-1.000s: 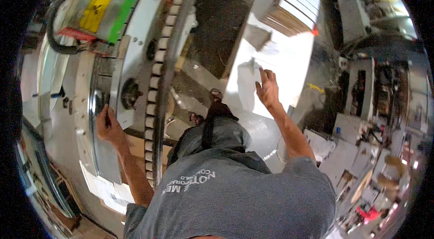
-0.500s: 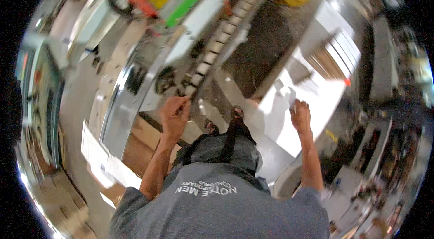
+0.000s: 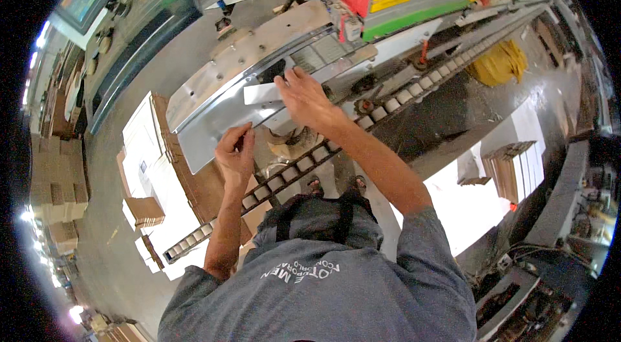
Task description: The person picks up white rectangular wooden boards from a stack on a table and feeds them into a large industrial edge-banding machine one by one.
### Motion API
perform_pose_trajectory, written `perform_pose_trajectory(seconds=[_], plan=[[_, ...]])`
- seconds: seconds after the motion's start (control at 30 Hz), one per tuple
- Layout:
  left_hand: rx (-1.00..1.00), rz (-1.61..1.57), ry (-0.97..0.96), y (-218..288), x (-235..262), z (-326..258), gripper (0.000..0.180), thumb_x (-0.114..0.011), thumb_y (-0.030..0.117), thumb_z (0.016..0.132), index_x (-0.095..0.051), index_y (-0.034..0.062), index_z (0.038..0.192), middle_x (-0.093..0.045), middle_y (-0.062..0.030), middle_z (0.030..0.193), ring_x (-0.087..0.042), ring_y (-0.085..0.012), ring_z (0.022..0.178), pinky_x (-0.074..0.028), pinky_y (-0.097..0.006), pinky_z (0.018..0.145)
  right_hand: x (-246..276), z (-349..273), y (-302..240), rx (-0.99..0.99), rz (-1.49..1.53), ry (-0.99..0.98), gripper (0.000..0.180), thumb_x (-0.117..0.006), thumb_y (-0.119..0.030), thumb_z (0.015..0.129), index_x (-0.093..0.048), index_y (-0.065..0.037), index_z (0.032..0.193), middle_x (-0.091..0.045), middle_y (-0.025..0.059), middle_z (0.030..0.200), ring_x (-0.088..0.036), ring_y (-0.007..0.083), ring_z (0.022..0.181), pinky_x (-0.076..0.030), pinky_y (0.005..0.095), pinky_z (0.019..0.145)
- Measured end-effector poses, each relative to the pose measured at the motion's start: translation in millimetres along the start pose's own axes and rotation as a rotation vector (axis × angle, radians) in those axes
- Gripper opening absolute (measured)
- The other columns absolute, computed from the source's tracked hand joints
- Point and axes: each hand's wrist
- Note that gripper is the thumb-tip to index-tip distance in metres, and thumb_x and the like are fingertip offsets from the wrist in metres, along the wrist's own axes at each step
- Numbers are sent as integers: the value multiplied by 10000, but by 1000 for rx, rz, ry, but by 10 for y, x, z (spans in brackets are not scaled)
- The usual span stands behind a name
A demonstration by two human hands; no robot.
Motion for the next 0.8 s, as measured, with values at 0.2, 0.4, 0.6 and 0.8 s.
perform_pose_trajectory(seconds=[0.2,0.4,0.6,0.8], plan=[[-35,98,118,-386,199,200,166,-725,22,861,-734,1,1026,-670,-105,814,-596,-147,692,-484,-284,640,-328,438,-40,19,-171,341,404,-653,-37,833,-582,30,1225,-614,174,1079,-572,359,1021,-497,429,902],[-250,246,106,-728,122,626,206,-795,67,793,-717,2,972,-682,-134,820,-644,-243,672,-523,-336,627,-603,39,-426,-266,622,361,265,-633,-121,920,-639,27,1140,-676,148,895,-644,209,736,-515,304,678],[-270,400,54,-768,-75,962,240,-816,171,781,-722,29,949,-685,-146,835,-662,-322,718,-533,-387,661,-962,214,-460,-355,634,483,429,-643,-169,927,-550,55,1280,-631,221,1151,-642,259,849,-544,357,710],[-306,430,88,-892,-175,1076,210,-814,186,766,-727,41,890,-670,-133,813,-646,-333,732,-517,-412,660,-972,274,-484,-382,512,465,475,-659,-138,909,-522,101,1297,-625,247,1106,-635,262,837,-540,355,722]])
Point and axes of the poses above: each hand's wrist, its own z-axis towards the middle knuckle, its own x-axis out of the back of the hand, y = z × x
